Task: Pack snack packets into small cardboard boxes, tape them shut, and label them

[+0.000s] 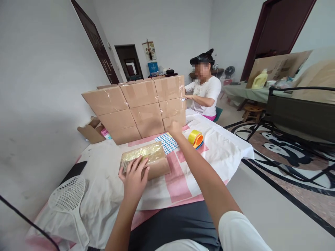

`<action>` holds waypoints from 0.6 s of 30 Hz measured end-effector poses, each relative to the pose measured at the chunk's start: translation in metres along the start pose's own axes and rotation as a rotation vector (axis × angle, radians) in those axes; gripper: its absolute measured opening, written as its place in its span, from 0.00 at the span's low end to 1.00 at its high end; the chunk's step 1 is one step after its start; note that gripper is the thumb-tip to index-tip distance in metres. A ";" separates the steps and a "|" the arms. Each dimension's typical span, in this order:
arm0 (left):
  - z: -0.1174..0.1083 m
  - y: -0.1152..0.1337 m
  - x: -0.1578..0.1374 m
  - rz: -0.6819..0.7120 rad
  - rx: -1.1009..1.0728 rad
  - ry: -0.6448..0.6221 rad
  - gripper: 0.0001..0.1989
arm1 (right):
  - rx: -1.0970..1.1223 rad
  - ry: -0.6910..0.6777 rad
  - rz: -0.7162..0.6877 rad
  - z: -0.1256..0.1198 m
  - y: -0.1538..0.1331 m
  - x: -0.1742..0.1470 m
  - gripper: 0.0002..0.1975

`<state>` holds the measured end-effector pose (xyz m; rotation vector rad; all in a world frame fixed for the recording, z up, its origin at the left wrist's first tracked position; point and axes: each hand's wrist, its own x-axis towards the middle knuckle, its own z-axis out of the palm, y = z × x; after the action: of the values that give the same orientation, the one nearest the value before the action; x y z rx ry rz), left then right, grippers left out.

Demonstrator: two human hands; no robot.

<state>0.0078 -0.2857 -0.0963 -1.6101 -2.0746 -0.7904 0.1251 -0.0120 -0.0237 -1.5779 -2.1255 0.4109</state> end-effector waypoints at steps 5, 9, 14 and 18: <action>-0.007 -0.034 -0.004 -0.013 0.061 0.036 0.16 | -0.096 -0.057 0.136 0.002 0.049 0.026 0.16; -0.010 -0.060 -0.004 -0.038 0.106 0.062 0.17 | -0.179 -0.096 0.135 0.015 0.061 0.039 0.18; -0.007 -0.067 -0.006 -0.026 0.128 0.092 0.17 | -0.274 -0.206 0.154 0.029 0.065 0.059 0.18; -0.004 -0.067 -0.007 -0.026 0.118 0.109 0.18 | -0.323 -0.257 0.212 0.031 0.072 0.073 0.18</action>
<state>-0.0548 -0.3056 -0.1108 -1.4483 -2.0287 -0.7334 0.1503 0.0797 -0.0722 -2.0410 -2.3132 0.3690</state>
